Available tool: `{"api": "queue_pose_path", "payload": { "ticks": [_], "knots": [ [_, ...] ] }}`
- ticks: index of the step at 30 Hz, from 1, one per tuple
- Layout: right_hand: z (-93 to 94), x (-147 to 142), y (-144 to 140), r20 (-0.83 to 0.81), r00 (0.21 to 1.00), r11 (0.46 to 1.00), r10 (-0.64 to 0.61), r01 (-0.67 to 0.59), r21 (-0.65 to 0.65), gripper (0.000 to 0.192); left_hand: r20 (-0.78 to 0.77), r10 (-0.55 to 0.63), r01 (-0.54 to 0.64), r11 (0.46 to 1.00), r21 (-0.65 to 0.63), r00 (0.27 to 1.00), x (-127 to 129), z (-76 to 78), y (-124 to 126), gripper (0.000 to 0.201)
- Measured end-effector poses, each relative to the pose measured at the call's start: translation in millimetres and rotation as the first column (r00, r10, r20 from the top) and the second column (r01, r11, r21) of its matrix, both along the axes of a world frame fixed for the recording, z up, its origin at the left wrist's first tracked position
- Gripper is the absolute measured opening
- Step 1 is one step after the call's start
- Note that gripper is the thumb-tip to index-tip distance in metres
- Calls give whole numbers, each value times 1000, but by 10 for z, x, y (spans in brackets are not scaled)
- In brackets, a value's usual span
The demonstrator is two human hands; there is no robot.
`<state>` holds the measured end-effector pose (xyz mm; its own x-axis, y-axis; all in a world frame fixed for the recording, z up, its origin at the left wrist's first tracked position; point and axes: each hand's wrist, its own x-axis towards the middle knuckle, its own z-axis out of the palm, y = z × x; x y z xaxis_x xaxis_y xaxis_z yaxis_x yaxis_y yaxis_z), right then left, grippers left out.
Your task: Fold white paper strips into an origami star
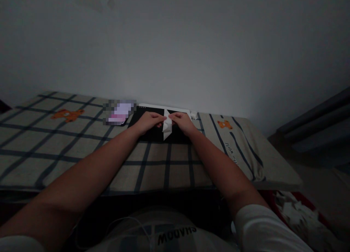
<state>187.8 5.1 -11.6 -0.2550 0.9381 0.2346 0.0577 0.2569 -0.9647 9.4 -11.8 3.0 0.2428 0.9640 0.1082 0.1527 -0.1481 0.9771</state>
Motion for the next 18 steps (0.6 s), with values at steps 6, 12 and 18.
{"api": "queue_pose_path", "payload": {
  "ticks": [6, 12, 18],
  "knots": [
    [-33, -29, 10, -81, 995, 995, -58, 51, -84, 30, -110, 34, -26, 997, 75, 993, -24, -15, 5, 31],
    [-84, -7, 33, -145, 988, 976, 49, -78, -201, 32, -74, 78, -69, 991, 111, 994, -31, -50, 53, 30],
    [-56, 3, 35, -69, 998, 995, -15, 8, -101, 28, 36, 32, -31, 999, -20, 999, -1, -50, 41, 33]
  ]
}}
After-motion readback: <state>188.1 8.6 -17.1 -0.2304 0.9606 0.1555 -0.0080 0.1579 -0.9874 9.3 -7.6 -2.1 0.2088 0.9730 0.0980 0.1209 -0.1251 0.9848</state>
